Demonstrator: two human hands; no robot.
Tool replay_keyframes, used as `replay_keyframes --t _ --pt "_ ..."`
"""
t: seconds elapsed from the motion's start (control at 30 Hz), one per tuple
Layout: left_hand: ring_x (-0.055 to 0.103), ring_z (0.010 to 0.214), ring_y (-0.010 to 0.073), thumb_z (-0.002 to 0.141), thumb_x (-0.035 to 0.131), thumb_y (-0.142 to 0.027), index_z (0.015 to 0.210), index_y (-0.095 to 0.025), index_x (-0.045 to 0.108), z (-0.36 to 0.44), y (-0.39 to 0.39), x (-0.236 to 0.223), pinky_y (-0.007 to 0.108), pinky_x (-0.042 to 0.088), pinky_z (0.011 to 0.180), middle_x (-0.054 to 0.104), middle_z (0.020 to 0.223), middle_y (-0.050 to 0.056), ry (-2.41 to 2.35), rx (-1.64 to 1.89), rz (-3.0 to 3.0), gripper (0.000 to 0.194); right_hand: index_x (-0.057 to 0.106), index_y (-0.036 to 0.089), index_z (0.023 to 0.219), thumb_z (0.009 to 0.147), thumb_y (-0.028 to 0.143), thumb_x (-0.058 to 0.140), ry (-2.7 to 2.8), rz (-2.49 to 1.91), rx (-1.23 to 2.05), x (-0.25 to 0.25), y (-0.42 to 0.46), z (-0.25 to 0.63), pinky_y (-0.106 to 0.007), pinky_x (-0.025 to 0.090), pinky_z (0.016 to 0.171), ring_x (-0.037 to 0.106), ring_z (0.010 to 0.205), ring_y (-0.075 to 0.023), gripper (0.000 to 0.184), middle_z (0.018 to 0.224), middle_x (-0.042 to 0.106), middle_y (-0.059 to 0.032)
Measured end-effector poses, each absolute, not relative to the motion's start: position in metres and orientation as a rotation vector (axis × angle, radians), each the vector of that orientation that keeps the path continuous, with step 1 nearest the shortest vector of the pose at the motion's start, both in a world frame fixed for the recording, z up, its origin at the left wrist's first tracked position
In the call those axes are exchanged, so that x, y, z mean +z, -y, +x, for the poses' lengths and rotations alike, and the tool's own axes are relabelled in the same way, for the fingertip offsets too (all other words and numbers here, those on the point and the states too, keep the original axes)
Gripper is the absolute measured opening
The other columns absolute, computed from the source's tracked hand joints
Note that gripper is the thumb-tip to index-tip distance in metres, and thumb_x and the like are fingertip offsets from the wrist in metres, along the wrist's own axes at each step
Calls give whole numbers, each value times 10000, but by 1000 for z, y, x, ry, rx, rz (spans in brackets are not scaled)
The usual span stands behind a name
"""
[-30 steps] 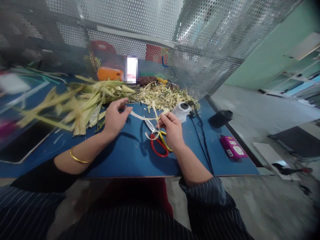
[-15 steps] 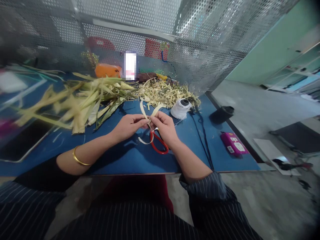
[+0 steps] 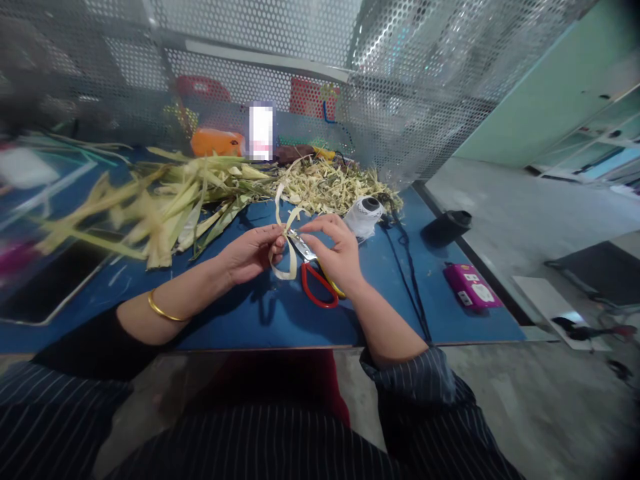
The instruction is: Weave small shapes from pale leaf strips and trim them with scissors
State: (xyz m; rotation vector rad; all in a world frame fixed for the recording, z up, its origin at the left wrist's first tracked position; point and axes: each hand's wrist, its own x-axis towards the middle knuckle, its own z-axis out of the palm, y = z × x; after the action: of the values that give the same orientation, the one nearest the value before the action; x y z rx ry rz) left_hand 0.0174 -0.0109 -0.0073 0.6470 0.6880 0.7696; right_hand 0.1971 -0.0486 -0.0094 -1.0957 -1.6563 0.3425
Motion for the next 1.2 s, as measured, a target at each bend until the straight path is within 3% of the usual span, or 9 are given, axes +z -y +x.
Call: replay_keyframes --t 0.13,0.27,0.4,0.7,0.8,0.9,1.0,1.07,1.2 --pt "481 478 48 782 727 -220 738 -156 616 18 16 -5 155 439 484 520 573 -41 -663 721 679 136 688 248 937 863 293 635 1885 -1133 99 -14 49 194 -377 427 901 594 1008 -198 101 1021 649 -55" --pt "500 496 56 762 746 -225 815 -168 636 17 18 -7 164 438 486 540 593 -40 -602 686 752 135 681 250 891 928 264 543 1991 -1175 -86 -18 48 194 -382 374 910 602 957 -182 143 966 683 -33" --pt "559 516 70 787 714 -215 887 -156 671 15 16 -9 178 466 499 623 668 -8 -662 683 833 123 677 233 829 919 280 566 1960 -1179 -62 -18 46 195 -364 379 889 611 879 -168 151 883 693 -23" --pt "618 560 88 791 693 -158 819 -108 713 21 22 -6 182 499 561 703 692 51 -817 832 880 61 620 202 691 934 334 522 1992 -1221 72 -28 45 190 -335 389 817 583 777 -152 294 787 645 -24" --pt "626 583 99 783 709 -179 836 -103 723 20 19 -8 203 521 588 714 735 72 -826 850 858 94 666 215 870 919 357 550 2011 -1245 37 -26 46 192 -355 392 868 611 898 -183 190 912 679 -50" --pt "621 581 104 751 745 -214 796 -103 719 17 16 -9 220 525 588 711 743 80 -851 887 836 123 639 221 1098 894 361 592 2009 -1187 -61 -20 48 196 -367 404 896 610 990 -208 252 1017 683 -77" --pt "598 555 93 712 775 -232 764 -99 716 16 15 -8 220 505 574 692 699 63 -885 929 889 155 664 248 1013 933 264 511 2134 -1060 -138 -15 52 198 -355 423 866 616 864 -181 173 895 696 -45" --pt "588 546 92 681 797 -250 721 -98 707 17 15 -8 220 489 560 677 669 51 -903 966 961 181 671 250 932 934 199 463 2273 -949 -157 -12 53 198 -353 428 849 609 801 -173 214 845 697 -36" --pt "556 502 87 653 812 -289 672 -106 693 17 15 -6 219 461 524 650 607 31 -936 990 1020 219 557 228 1240 909 119 411 2400 -825 -54 -6 55 200 -367 436 867 618 821 -179 378 905 699 -44"
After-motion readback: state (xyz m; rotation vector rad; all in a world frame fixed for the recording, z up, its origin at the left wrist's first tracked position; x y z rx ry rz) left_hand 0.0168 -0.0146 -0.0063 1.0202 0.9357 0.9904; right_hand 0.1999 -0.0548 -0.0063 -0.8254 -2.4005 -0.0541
